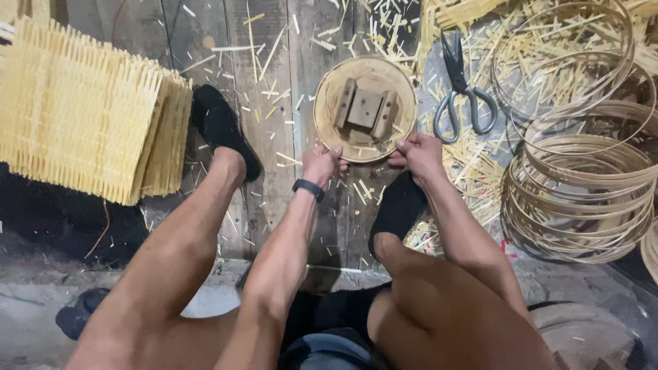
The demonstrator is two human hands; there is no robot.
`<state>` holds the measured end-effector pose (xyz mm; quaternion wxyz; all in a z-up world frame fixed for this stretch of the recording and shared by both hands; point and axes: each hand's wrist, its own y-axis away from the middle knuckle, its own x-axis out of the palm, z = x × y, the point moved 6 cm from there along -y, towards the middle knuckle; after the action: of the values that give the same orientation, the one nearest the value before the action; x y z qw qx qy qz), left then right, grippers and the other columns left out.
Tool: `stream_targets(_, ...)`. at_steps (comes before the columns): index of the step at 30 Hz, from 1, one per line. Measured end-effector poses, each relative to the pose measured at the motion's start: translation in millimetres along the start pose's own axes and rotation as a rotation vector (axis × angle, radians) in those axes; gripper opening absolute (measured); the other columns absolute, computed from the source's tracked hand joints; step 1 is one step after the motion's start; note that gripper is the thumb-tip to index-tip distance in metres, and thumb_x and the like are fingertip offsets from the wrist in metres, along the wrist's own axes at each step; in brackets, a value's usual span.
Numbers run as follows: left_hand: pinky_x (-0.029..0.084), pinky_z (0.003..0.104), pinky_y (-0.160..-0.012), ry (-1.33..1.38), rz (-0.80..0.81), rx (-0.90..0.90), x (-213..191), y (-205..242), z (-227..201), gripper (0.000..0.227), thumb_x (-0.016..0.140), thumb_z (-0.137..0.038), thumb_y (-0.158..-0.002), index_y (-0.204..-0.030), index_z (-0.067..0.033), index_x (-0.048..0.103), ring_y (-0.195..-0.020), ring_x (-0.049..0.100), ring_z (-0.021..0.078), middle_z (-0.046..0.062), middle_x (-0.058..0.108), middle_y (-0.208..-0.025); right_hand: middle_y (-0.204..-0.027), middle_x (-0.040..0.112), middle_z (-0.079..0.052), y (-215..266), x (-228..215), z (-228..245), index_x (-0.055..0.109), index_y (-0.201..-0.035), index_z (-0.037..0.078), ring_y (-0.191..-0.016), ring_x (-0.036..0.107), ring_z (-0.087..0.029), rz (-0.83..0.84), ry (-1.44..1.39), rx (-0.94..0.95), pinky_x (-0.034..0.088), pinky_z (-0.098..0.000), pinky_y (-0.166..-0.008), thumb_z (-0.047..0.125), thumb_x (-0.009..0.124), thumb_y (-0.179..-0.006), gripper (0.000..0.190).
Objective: The person sits on the floor and repeatedly trims the edges of woven bamboo mats using shears. They place a circular bamboo frame over the mat, cut the excess material flush with the frame, and then move the finished piece aside.
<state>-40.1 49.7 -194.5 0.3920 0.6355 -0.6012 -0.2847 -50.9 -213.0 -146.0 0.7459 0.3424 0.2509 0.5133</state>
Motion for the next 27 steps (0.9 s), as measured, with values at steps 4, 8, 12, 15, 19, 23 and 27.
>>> stream_targets(4, 0.060, 0.032, -0.059, -0.052, -0.056, 0.015, 0, -12, -4, 0.023, 0.067, -0.012, -0.095, -0.106, 0.0080, 0.068, -0.070, 0.072, 0.0213, 0.015, 0.076, -0.088, -0.085, 0.070, -0.019, -2, 5, 7, 0.064, -0.099, -0.013, -0.068, 0.073, -0.024, -0.008, 0.043, -0.028, 0.065, -0.0345, -0.059, 0.005, 0.067, -0.095, 0.018)
stream_targets(8, 0.061, 0.032, -0.067, -0.572, -0.102, 0.349, -12, 18, -74, 0.027, 0.076, -0.019, -0.094, -0.111, 0.0026, 0.070, -0.078, 0.073, 0.0191, 0.014, 0.077, -0.091, -0.096, 0.068, -0.017, 32, 10, 55, 0.054, -0.125, -0.005, -0.076, 0.069, -0.023, -0.021, 0.129, -0.069, 0.061, -0.0318, -0.062, 0.019, 0.068, -0.098, 0.039)
stream_targets(12, 0.061, 0.040, -0.077, -0.701, 0.003, 0.740, 13, 80, -157, 0.026, 0.070, -0.027, -0.100, -0.114, -0.0044, 0.071, -0.086, 0.071, 0.0253, 0.015, 0.074, -0.098, -0.114, 0.065, -0.012, 73, 40, 107, 0.042, -0.140, 0.005, -0.091, 0.071, -0.021, 0.330, -0.250, -0.090, 0.064, -0.0322, -0.067, 0.044, 0.063, -0.094, 0.064)
stream_targets(15, 0.060, 0.042, -0.088, -0.769, 0.145, 1.181, 56, 136, -210, 0.039, 0.072, -0.033, -0.097, -0.123, -0.0055, 0.066, -0.098, 0.073, 0.0295, 0.015, 0.074, -0.108, -0.123, 0.059, -0.015, 80, 69, 124, 0.041, -0.142, -0.004, -0.109, 0.067, -0.023, 0.372, -0.452, -0.250, 0.064, -0.0387, -0.090, 0.033, 0.082, -0.087, 0.078)
stream_targets(19, 0.057, 0.043, -0.084, -0.788, 0.093, 1.199, 90, 154, -242, 0.041, 0.061, -0.040, -0.105, -0.129, -0.0063, 0.067, -0.097, 0.073, 0.0355, 0.020, 0.074, -0.107, -0.121, 0.054, -0.013, 68, 75, 100, 0.030, -0.135, 0.003, -0.106, 0.066, -0.023, 0.163, -0.327, -0.259, 0.062, -0.0423, -0.085, 0.027, 0.082, -0.078, 0.081)
stream_targets(23, 0.056, 0.042, -0.077, -0.767, 0.067, 1.075, 89, 150, -251, 0.038, 0.053, -0.040, -0.107, -0.123, -0.0111, 0.073, -0.088, 0.073, 0.0342, 0.018, 0.075, -0.094, -0.121, 0.053, -0.016, 52, 68, 103, 0.035, -0.136, -0.004, -0.107, 0.061, -0.022, 0.208, -0.316, -0.386, 0.059, -0.0376, -0.092, 0.024, 0.083, -0.081, 0.078)
stream_targets(27, 0.058, 0.039, -0.076, -0.669, 0.080, 1.037, 83, 146, -250, 0.040, 0.052, -0.042, -0.108, -0.122, -0.0105, 0.072, -0.088, 0.076, 0.0311, 0.018, 0.075, -0.095, -0.120, 0.053, -0.016, 50, 63, 109, 0.035, -0.136, -0.002, -0.106, 0.062, -0.023, 0.148, -0.196, -0.301, 0.059, -0.0344, -0.087, 0.024, 0.080, -0.077, 0.078)
